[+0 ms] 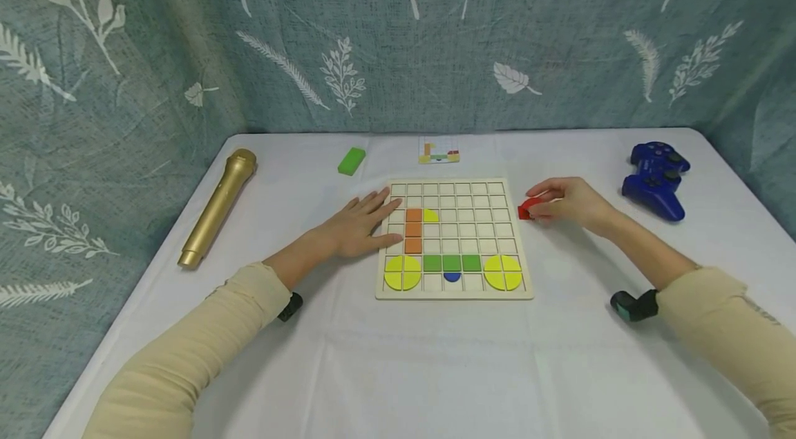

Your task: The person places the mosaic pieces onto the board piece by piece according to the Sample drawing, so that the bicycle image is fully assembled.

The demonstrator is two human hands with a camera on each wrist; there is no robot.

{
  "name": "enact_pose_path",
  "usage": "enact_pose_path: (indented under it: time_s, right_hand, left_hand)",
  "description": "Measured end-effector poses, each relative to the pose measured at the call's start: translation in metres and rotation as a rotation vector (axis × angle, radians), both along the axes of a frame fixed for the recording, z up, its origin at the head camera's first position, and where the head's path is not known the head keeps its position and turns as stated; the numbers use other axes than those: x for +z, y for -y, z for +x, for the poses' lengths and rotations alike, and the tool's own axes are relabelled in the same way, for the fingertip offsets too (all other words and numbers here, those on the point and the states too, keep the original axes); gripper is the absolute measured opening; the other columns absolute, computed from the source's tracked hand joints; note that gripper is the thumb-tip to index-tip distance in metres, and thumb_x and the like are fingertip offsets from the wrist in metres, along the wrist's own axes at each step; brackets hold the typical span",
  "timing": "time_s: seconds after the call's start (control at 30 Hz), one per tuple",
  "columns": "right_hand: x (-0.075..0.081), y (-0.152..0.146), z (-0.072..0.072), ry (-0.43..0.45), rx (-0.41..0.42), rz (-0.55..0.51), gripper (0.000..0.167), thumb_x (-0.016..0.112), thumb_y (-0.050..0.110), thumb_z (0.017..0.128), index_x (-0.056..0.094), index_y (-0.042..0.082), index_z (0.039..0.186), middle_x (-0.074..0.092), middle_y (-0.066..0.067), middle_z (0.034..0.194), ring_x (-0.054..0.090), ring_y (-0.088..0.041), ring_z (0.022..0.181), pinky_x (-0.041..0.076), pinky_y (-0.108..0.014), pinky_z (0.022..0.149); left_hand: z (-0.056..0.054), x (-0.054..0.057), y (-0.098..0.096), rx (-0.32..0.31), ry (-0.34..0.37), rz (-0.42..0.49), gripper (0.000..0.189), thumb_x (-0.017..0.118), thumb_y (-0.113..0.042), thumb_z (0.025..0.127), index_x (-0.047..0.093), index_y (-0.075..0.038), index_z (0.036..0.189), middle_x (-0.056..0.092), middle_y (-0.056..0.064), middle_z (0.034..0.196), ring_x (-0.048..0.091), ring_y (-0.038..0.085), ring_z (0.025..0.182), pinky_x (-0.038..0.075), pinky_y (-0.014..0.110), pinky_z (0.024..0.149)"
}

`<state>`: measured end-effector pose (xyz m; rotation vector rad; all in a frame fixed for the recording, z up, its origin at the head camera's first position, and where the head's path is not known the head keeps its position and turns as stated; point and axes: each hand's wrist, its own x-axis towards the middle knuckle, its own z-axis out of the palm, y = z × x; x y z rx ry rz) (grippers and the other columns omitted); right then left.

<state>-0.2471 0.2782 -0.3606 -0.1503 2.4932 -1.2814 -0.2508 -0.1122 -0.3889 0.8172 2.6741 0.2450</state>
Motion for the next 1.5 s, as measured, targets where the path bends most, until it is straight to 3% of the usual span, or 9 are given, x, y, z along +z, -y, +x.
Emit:
enact_pose_path:
  time_s: [0.33,0.67,0.97,1.2,1.37,1.5]
  right_hand:
    - [-0.004,0.034,0.017,0.049,0.127,-0.077,0.027,0.069,0.007,0.089,0.064,-0.007,0.111,0.070,-0.011,0.093,0.066,-0.018,0.078,0.055,-0.029,0.068]
    - [-0.007,0.055,0.027,0.039,0.174,-0.025,0.019,0.068,0.004,0.088,0.067,-0.006,0.105,0.069,-0.009,0.085,0.064,-0.018,0.072,0.054,-0.027,0.065]
    - [-0.005,0.062,0.030,-0.059,0.214,0.087,0.018,0.074,0.009,0.084,0.070,0.000,0.100,0.063,-0.005,0.082,0.055,-0.019,0.073,0.047,-0.028,0.064]
    - [-0.005,0.063,0.029,-0.093,0.198,0.107,0.016,0.065,0.011,0.091,0.068,0.003,0.105,0.064,-0.005,0.087,0.055,-0.019,0.073,0.046,-0.028,0.061]
    - [-0.008,0.064,0.026,-0.037,0.183,0.050,0.020,0.062,0.015,0.094,0.067,0.003,0.110,0.064,-0.007,0.089,0.056,-0.019,0.067,0.048,-0.027,0.059]
    - [-0.009,0.063,0.025,0.005,0.216,-0.003,0.023,0.060,0.013,0.095,0.065,-0.001,0.114,0.065,-0.008,0.086,0.056,-0.020,0.067,0.047,-0.026,0.058]
  left_hand:
    - [0.001,0.000,0.002,-0.005,0.003,0.005,0.078,0.035,-0.064,0.095,0.006,-0.023,0.155,-0.007,0.005,0.158,-0.003,0.026,0.144,0.000,0.047,0.114]
    - [0.001,-0.001,0.002,0.000,0.002,0.017,0.078,0.034,-0.065,0.095,0.006,-0.023,0.155,-0.006,0.004,0.159,-0.003,0.026,0.144,0.000,0.047,0.114]
    - [0.001,0.001,0.001,-0.007,-0.006,0.002,0.078,0.033,-0.064,0.095,0.005,-0.023,0.155,-0.006,0.005,0.159,-0.004,0.025,0.144,0.000,0.047,0.114]
    - [0.002,0.003,0.001,-0.007,0.000,0.000,0.077,0.034,-0.063,0.096,0.005,-0.023,0.155,-0.006,0.005,0.159,-0.004,0.026,0.144,0.000,0.047,0.114]
    - [0.001,0.002,0.001,-0.011,0.002,-0.003,0.077,0.034,-0.063,0.096,0.005,-0.023,0.155,-0.006,0.005,0.159,-0.004,0.026,0.144,0.000,0.047,0.114]
    - [0.000,0.001,0.001,-0.011,0.003,-0.009,0.078,0.034,-0.063,0.096,0.005,-0.023,0.155,-0.007,0.005,0.159,-0.004,0.026,0.144,0.000,0.047,0.114]
